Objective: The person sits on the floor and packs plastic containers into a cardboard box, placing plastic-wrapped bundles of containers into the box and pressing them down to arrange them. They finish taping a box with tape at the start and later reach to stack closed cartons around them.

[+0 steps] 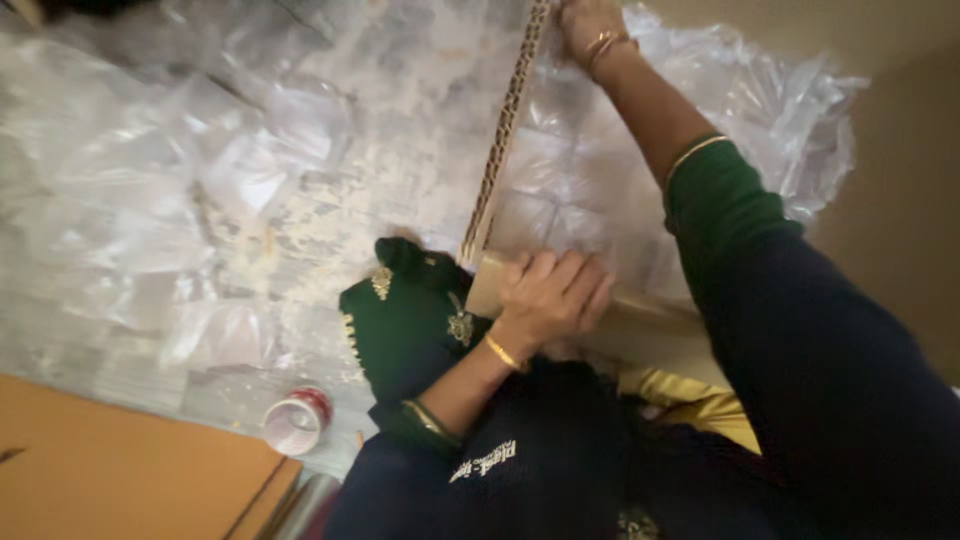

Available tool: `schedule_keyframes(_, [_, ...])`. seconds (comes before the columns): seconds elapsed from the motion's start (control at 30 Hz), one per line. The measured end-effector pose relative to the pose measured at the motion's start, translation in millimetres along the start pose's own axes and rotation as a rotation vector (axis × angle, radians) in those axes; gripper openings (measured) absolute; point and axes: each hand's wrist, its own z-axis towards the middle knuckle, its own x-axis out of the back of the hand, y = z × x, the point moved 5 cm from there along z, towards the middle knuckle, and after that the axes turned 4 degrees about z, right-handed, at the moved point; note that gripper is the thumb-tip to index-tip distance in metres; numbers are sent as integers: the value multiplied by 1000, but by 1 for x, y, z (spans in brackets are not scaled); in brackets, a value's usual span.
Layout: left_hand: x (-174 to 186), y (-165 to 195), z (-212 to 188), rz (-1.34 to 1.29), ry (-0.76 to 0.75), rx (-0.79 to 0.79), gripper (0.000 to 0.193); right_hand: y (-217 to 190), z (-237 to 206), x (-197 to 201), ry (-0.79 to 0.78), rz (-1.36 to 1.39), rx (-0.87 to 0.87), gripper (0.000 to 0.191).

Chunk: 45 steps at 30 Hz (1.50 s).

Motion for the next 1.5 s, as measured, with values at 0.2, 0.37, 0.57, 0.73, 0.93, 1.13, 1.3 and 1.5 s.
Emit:
schedule_keyframes(0.2, [1, -2, 3, 95, 10, 6, 12, -25, -57, 22, -282, -130, -121, 45])
schedule_keyframes(0.37, [11, 3, -9, 104, -50, -9, 10, -30, -186, 57, -565, 57, -62, 54])
schedule_keyframes(0.57, [11, 2, -21, 260, -122, -46, 19, -25, -443, 212, 511, 276, 66, 39])
schedule_keyframes(0.73, [6, 1, -19, 297, -15, -82, 23, 23, -661, 179, 1046, 102, -575, 30])
schedule_keyframes(0.93, [4, -5, -24, 250, -75, -101, 26, 91, -755, -12, 139, 176, -1401, 115])
schedule_keyframes(1.13, [2, -13, -29, 248, -68, -86, 26, 87, -748, -32, 295, 138, -1416, 118])
schedule_keyframes(1.3, [1, -11, -28, 282, -55, -92, 28, 113, -721, -19, 142, 352, -1192, 107])
schedule_keyframes(1.5, [1, -10, -27, 271, -46, -94, 29, 171, -740, 14, 224, 136, -1300, 106])
